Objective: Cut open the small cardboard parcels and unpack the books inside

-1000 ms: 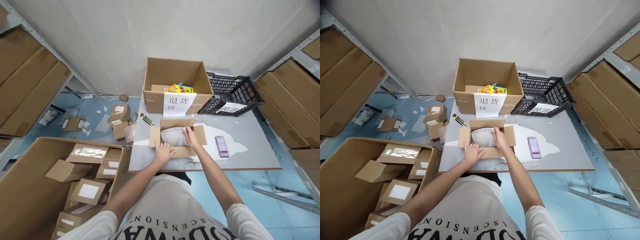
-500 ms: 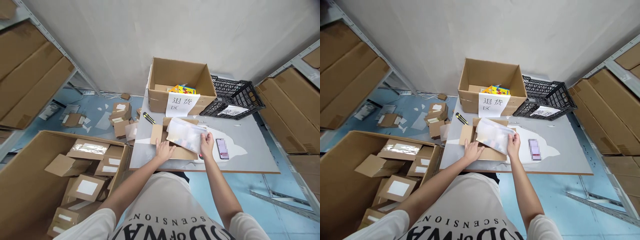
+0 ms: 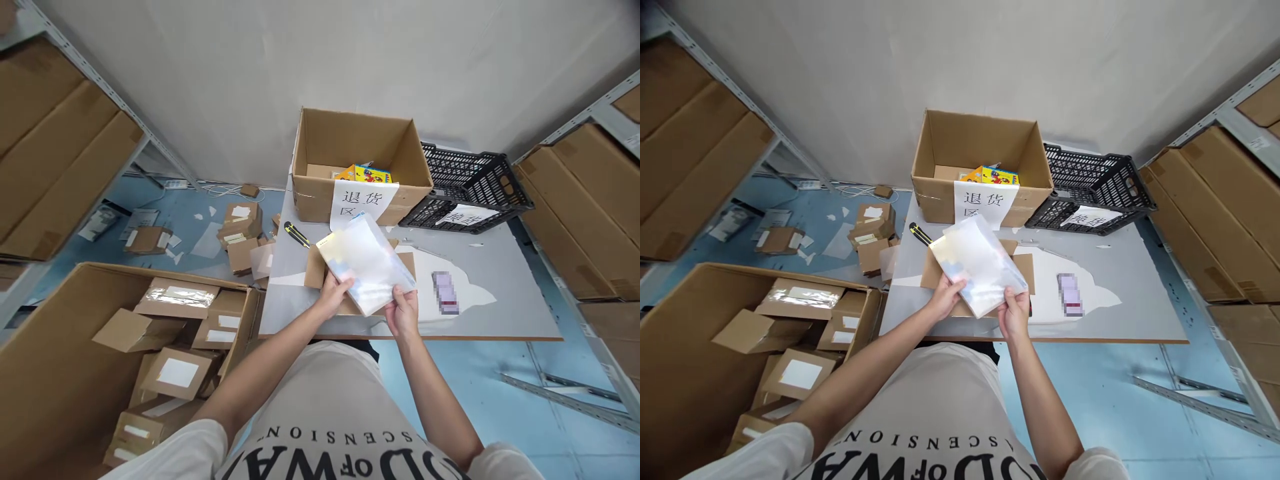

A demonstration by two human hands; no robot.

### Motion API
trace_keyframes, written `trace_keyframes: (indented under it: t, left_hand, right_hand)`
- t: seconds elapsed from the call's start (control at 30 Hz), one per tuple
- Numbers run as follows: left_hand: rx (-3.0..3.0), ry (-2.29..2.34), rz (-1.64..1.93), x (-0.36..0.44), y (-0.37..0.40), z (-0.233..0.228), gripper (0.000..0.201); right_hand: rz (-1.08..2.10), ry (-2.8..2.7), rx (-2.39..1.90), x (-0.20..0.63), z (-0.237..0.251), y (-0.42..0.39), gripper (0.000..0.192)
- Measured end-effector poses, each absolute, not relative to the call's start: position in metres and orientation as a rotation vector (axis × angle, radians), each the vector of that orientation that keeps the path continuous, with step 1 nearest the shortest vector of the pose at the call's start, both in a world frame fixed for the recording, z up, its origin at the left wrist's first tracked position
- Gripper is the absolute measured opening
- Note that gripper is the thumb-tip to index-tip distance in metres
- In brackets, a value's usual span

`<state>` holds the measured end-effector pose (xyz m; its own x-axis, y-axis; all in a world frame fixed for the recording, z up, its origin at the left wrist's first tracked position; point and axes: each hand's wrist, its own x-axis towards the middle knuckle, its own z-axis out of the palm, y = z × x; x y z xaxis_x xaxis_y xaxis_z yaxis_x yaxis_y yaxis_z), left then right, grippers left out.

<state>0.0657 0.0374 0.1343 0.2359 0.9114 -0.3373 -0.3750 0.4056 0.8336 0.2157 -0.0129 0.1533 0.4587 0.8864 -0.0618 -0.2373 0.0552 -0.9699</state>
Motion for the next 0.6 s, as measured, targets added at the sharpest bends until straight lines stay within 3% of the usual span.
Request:
trace_keyframes:
  t: [0.2,0.37,0.6]
  left_hand:
    - [0.522,0.839,1.038,0.047,0.053,0.146,0.061]
    - [0.576,0.828,0.964,0.029,0.060,0.144,0.061]
    - [0.636,0.811,0.929,0.030,0.047,0.140,0.053]
  right_hand:
    - [1.091,-0.839,-1.323,0.228,0.154,-0.021,0.056]
    - [0.493,-1.284,-1.604,0.244,0.176,-0.016,0.033]
    - [0.321,-2.081,-1.648,0.213,0.196,-0.010,0.027]
